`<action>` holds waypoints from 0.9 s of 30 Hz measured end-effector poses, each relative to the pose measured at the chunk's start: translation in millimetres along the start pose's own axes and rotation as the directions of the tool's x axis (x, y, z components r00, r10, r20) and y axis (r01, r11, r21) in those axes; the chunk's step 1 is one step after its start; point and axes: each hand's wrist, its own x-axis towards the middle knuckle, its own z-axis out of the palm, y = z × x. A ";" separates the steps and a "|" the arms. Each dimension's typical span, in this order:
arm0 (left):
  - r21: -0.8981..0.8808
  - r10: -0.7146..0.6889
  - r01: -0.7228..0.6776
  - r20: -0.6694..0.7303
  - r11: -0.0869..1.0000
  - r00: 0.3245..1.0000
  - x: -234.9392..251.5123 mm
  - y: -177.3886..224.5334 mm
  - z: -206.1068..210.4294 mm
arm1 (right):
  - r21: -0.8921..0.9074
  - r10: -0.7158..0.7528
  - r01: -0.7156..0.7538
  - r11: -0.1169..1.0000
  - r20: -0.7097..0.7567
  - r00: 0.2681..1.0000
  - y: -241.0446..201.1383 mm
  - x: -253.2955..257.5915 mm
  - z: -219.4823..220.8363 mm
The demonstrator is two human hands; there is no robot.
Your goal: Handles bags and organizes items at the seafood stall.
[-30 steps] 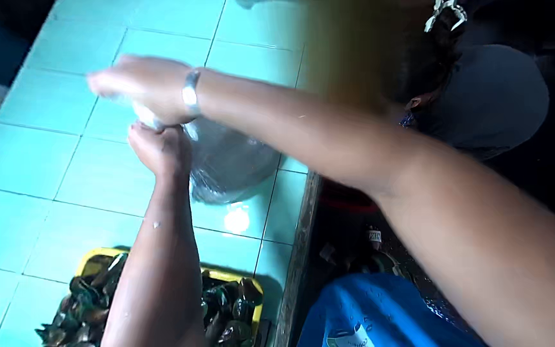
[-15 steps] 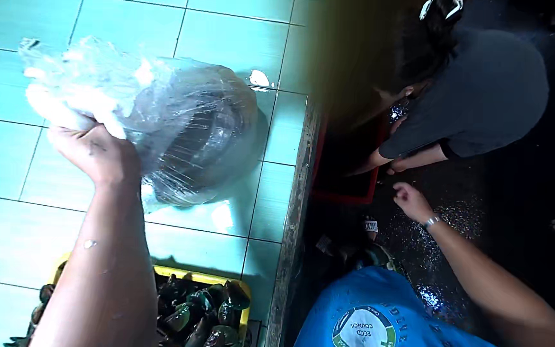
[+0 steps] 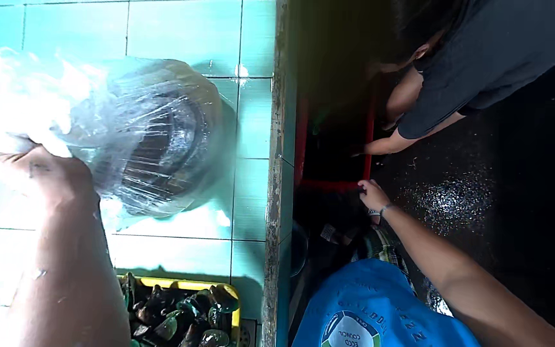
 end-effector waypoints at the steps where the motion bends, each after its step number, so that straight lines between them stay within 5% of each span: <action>1: -0.019 -0.073 0.073 -0.011 0.997 0.997 -14.5 25.0 -1.7 | 0.008 -0.016 0.016 1.000 0.000 1.000 -6.5 7.8 8.3; 3: -0.042 -0.056 0.055 -0.034 0.998 0.998 -17.1 24.4 -2.2 | 0.002 -0.036 0.036 0.999 0.003 0.999 -16.9 19.5 23.6; 5: -0.021 0.168 -0.167 0.050 0.986 0.985 11.0 -35.4 -4.6 | -0.032 -0.043 0.044 0.999 0.018 0.999 -27.2 25.0 31.5; 7: 0.019 0.238 -0.240 0.078 0.971 0.968 27.3 -65.9 -3.5 | -0.107 -0.019 0.025 0.994 0.057 0.998 -30.7 34.7 32.7; 18: 0.364 0.077 -0.108 0.099 0.925 0.992 22.4 -72.3 0.2 | -0.027 0.174 -0.172 0.985 0.084 0.981 27.2 47.7 43.2; 27: 0.310 0.030 -0.074 0.145 0.948 0.989 1.9 -42.9 2.4 | 0.043 0.365 -0.373 0.927 0.135 0.921 69.1 17.9 33.1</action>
